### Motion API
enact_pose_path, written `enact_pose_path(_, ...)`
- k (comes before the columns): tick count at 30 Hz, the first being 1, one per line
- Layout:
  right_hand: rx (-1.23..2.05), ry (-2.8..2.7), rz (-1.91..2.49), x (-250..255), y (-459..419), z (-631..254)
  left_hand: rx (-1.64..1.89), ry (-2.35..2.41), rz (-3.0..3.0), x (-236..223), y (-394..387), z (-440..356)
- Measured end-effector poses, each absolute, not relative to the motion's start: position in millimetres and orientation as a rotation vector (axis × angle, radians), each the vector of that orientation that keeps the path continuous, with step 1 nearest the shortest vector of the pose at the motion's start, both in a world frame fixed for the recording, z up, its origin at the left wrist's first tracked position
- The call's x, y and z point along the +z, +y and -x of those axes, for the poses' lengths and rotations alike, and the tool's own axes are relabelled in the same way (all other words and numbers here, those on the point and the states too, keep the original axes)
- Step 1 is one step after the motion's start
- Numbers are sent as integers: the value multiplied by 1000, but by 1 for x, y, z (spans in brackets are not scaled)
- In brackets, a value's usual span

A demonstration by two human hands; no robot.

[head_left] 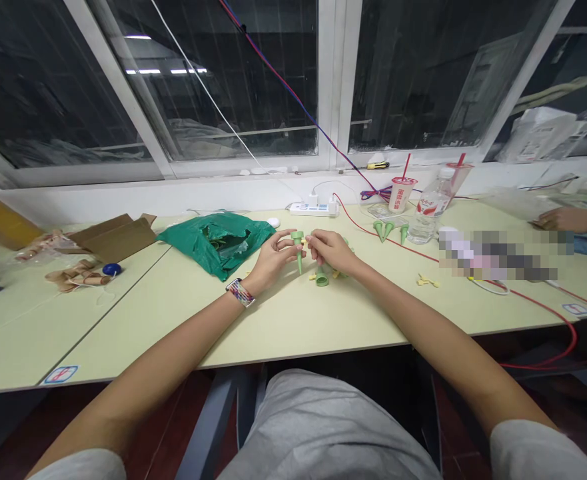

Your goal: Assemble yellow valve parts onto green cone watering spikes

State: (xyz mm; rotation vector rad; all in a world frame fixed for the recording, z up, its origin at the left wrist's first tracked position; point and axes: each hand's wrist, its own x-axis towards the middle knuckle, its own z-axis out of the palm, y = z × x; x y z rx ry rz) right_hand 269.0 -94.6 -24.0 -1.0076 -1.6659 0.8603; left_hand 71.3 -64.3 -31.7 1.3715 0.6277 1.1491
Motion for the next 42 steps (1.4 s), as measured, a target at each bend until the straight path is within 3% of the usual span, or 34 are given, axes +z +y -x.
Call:
enact_pose_path(6, 802, -1670, 1009, -27, -94, -268, 930, 597, -1406, -26, -74, -75)
enact_pose_path(17, 718, -1737, 992, -21, -104, -260, 834, 570, -1428, -21, -77, -75)
enact_pose_path(36, 1460, -1348, 805, -23, -98, -255, 856, 515, -1500, -19, -87, -78)
enact_pose_path(39, 1359, -1400, 893, -26, -98, -254, 867, 514, -1486, -22, -85, -78)
enact_pose_path(42, 944, -1590, 1011, -27, -101, -256, 859, 509, -1465, -24, -84, -78)
